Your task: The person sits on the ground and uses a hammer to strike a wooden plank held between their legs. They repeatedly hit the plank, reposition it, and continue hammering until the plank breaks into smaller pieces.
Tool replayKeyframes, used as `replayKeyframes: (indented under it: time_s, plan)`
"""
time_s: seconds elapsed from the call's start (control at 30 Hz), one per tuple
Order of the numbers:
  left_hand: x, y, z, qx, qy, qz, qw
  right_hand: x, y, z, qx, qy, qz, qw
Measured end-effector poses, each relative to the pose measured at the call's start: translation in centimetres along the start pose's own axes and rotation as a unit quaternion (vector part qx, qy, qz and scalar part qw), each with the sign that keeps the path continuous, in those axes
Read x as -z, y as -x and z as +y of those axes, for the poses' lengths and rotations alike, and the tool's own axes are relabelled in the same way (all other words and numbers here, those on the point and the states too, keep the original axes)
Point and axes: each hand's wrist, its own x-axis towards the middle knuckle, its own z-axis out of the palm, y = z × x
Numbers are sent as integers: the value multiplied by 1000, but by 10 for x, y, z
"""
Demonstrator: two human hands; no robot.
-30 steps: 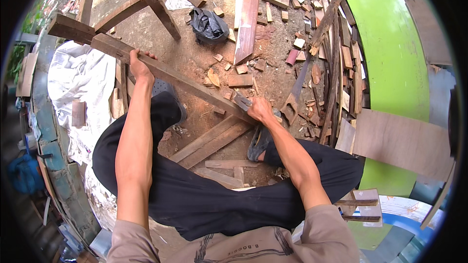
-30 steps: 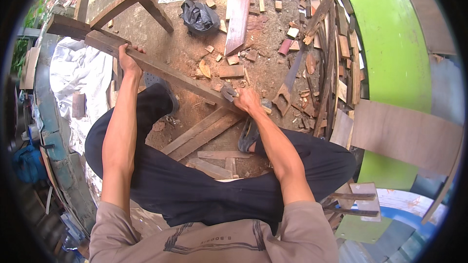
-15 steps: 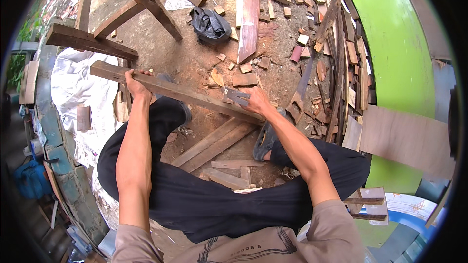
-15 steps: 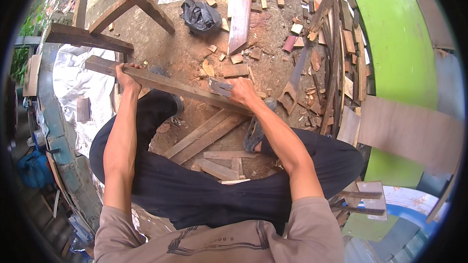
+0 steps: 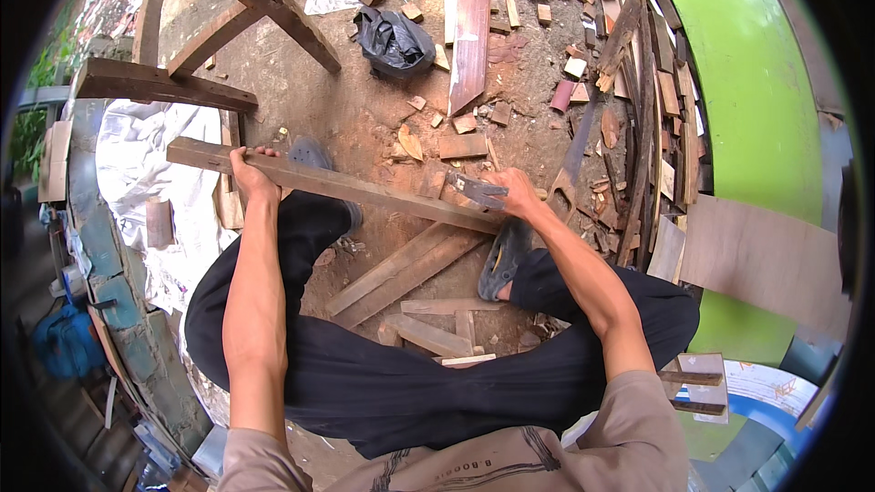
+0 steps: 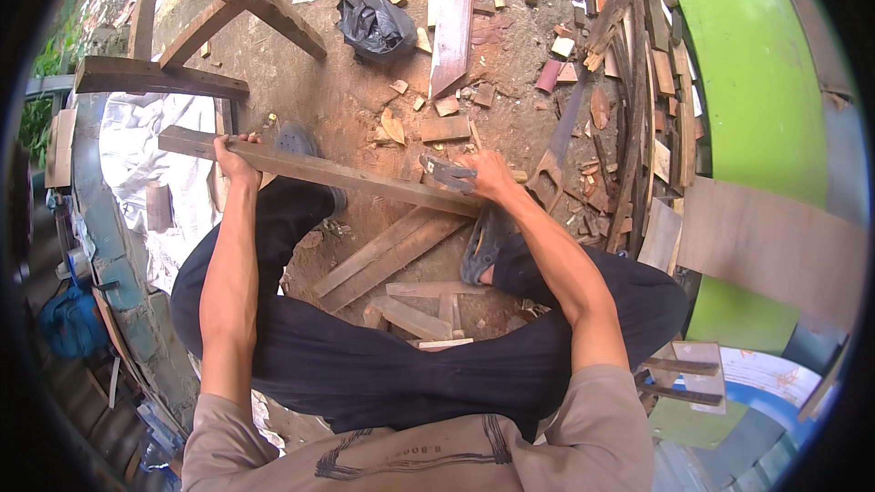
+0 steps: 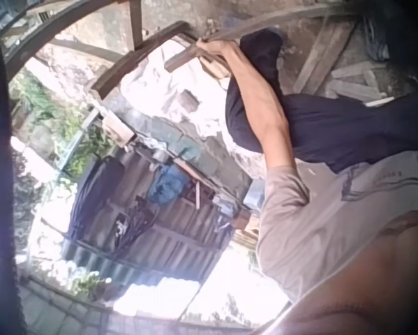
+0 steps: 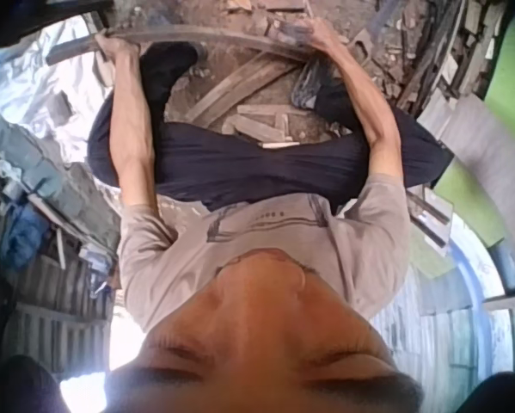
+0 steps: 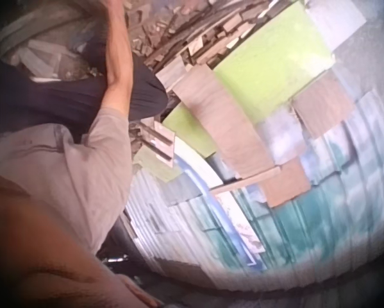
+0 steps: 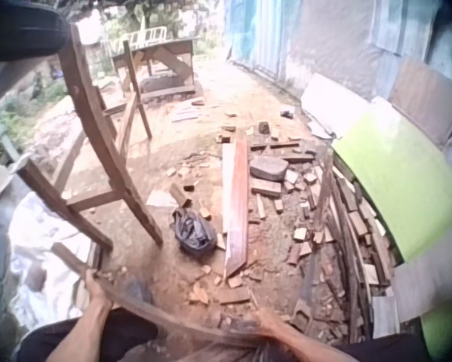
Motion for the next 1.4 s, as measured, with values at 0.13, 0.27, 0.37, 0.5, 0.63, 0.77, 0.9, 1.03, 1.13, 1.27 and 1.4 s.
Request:
replayKeyframes:
  time_s: [0.13, 0.27, 0.37, 0.5, 0.63, 0.77, 0.9, 1.03, 1.13, 1.27, 1.4]
  plan:
    - [1, -3, 1, 10, -5, 4, 1000, -13, -7, -5, 78, -76, 73, 991]
    - [3, -10, -4, 3, -8, 10, 1000, -22, -27, -6, 7, 72, -81, 994]
    - [-5, -7, -3, -2, -21, 21, 1000, -22, -25, 1, -29, 54, -97, 993]
    - [2, -12, -1, 0, -25, 19, 1000, -15, -16, -7, 38, -112, 1, 993]
    - [-20, -6, -4, 1, -41, 10, 999, -26, -30, -10, 12, -48, -76, 996]
    - [-1, -14, -2, 10, -47, 39, 998, -4, -46, -6, 5, 16, -146, 989]
    - [-2, -10, -2, 1, -48, 36, 998, -5, -34, -19, 52, -84, 46, 994]
    - [-15, -6, -2, 2, -65, 22, 998, -14, -34, -15, -17, -91, -112, 989]
    - [-4, -12, 0, 15, -57, 40, 997, -22, -43, -6, -82, 15, -167, 982]
    - [11, -14, -2, 23, -59, 33, 997, -9, -35, -19, -27, -130, 6, 991]
    - [18, -25, -8, 37, -37, 23, 998, -36, -40, -19, 87, -308, 118, 940]
